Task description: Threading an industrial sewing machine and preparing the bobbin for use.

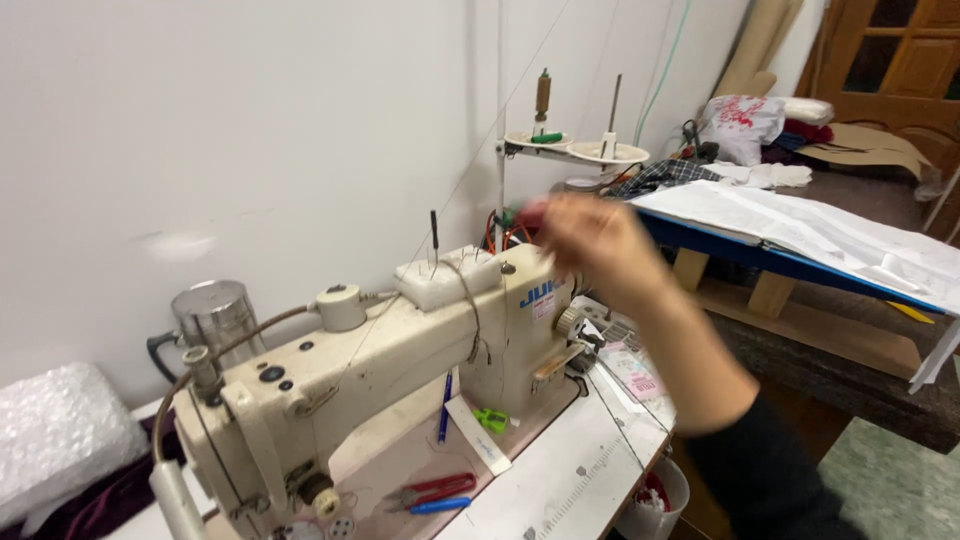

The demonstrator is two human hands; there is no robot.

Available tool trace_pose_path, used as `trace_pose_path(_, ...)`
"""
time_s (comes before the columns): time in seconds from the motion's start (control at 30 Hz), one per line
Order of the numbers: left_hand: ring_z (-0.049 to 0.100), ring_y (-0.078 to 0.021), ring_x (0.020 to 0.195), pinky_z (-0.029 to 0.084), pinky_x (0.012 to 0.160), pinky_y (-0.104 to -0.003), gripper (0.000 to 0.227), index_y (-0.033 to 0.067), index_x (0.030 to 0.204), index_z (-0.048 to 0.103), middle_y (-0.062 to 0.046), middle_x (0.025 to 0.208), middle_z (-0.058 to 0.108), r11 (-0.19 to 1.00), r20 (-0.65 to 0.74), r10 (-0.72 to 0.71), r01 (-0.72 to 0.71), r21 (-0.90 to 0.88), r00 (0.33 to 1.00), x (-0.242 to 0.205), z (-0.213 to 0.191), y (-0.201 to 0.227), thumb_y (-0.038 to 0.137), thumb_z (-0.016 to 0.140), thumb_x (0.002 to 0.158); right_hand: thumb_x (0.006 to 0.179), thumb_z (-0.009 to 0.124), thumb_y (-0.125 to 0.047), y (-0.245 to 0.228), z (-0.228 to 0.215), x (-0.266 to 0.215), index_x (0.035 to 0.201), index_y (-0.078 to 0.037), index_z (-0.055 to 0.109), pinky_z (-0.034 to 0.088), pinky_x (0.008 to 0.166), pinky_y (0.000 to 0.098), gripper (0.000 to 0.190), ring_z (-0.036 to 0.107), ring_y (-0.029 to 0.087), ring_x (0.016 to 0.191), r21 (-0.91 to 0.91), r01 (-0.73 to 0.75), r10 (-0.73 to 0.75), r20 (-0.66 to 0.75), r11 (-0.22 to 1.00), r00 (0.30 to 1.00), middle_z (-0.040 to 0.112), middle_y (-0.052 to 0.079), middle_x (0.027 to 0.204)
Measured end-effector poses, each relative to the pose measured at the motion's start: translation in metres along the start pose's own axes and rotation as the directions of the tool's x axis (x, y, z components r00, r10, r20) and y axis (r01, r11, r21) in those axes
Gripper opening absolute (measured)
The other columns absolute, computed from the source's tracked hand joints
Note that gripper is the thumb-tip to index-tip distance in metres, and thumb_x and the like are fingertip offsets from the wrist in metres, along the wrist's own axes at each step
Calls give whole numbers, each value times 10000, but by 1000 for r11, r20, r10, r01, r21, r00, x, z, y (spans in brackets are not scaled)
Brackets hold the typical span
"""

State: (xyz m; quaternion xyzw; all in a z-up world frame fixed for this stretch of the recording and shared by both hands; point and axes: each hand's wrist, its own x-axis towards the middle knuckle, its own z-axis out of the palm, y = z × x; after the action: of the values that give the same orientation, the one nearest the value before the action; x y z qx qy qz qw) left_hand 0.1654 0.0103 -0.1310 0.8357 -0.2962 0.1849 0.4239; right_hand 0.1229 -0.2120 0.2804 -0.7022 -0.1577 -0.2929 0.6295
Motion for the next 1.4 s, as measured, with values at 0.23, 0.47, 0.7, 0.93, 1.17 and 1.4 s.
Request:
trace_pose_path(0.23,596,-119,507,557,512,-274,228,115,981,735,-39,678,742,723,55,-484,434,-537,873,42,-183,206,247,610,844,950,559,-181,50,112,-136,1180,75,629,346,402,177,352,450,67,458,307,-262,172,292,915,941,562,57,668)
trace_pose_path(0.47,571,-138,639,532,600,-292,226,5,1012,693,-79,758,658,413,-79,-580,209,-886,811,26,-181,210,171,648,865,949,536,-167,50,149,-181,1211,22,614,450,449,219,333,506,105,536,241,-174,126,205,955,971,709,146,1113)
trace_pose_path(0.7,489,-143,573,444,470,-298,147,69,822,609,-9,679,532,273,-110,-558,57,-960,822,-4,-186,200,185,631,911,978,491,-188,54,151,-206,1328,-18,537,468,503,216,392,481,91,571,109,-113,59,410,988,910,627,65,952)
trace_pose_path(0.93,666,-200,730,656,682,-342,236,7,884,590,-139,787,678,516,-67,-523,253,-819,850,-31,-218,184,231,532,931,922,599,-128,30,110,-195,1019,-80,696,580,583,213,146,702,117,649,-155,336,-252,400,929,881,743,46,819)
trace_pose_path(1.17,586,-126,528,511,531,-224,197,42,959,631,-35,650,572,744,-79,-454,329,-581,888,-37,-235,193,224,563,928,930,627,-92,22,118,-179,1265,-71,567,242,1189,560,340,515,325,1289,-244,674,-367,686,698,628,588,122,1300)
trace_pose_path(1.4,614,-227,698,515,567,-321,211,157,1115,635,-23,819,518,807,-270,211,-12,590,939,-43,-235,176,267,561,951,823,687,-58,33,126,-182,835,-35,685,484,604,438,27,581,322,606,-166,573,-207,824,803,528,560,100,601)
